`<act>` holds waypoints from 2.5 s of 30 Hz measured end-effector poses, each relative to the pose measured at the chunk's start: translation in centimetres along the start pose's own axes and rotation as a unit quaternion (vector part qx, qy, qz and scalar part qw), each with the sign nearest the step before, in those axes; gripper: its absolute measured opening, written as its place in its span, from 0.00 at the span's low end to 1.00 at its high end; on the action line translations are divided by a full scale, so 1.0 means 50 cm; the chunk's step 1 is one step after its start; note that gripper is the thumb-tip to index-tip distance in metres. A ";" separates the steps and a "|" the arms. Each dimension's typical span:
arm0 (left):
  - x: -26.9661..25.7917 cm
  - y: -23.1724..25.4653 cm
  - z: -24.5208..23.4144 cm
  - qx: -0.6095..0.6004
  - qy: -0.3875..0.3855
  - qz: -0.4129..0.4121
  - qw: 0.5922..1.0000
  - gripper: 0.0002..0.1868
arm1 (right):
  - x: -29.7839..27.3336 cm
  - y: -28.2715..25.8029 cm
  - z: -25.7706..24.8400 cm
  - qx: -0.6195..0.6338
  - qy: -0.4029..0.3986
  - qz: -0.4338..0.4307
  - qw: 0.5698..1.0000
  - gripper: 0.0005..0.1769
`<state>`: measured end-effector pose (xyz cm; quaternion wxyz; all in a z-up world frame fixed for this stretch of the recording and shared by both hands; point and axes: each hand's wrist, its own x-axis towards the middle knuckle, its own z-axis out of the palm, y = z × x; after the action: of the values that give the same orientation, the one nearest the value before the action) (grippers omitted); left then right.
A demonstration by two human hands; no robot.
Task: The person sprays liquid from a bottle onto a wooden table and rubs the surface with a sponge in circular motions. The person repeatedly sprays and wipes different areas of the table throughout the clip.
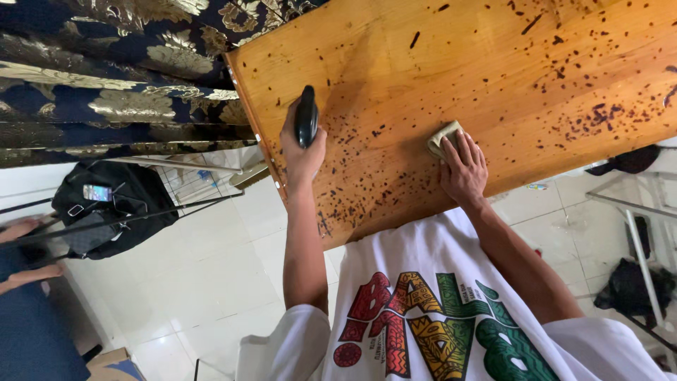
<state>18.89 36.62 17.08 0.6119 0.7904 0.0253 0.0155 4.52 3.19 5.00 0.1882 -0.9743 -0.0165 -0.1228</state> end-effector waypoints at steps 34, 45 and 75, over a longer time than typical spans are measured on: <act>-0.134 0.057 0.035 0.335 0.112 -0.107 0.930 0.15 | -0.006 0.004 0.005 0.008 -0.015 0.005 1.000 0.27; -0.188 0.006 0.074 0.429 -0.022 -0.219 0.876 0.15 | -0.010 0.007 0.012 0.003 -0.014 0.000 1.000 0.27; -0.202 0.032 0.142 0.327 -0.177 -0.013 0.928 0.23 | -0.002 0.000 0.005 0.009 -0.012 0.006 1.000 0.27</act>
<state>9.23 28.75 16.90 0.3137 0.9363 -0.0691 -0.1417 4.47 3.27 4.74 0.1973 -0.9740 -0.0142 -0.1103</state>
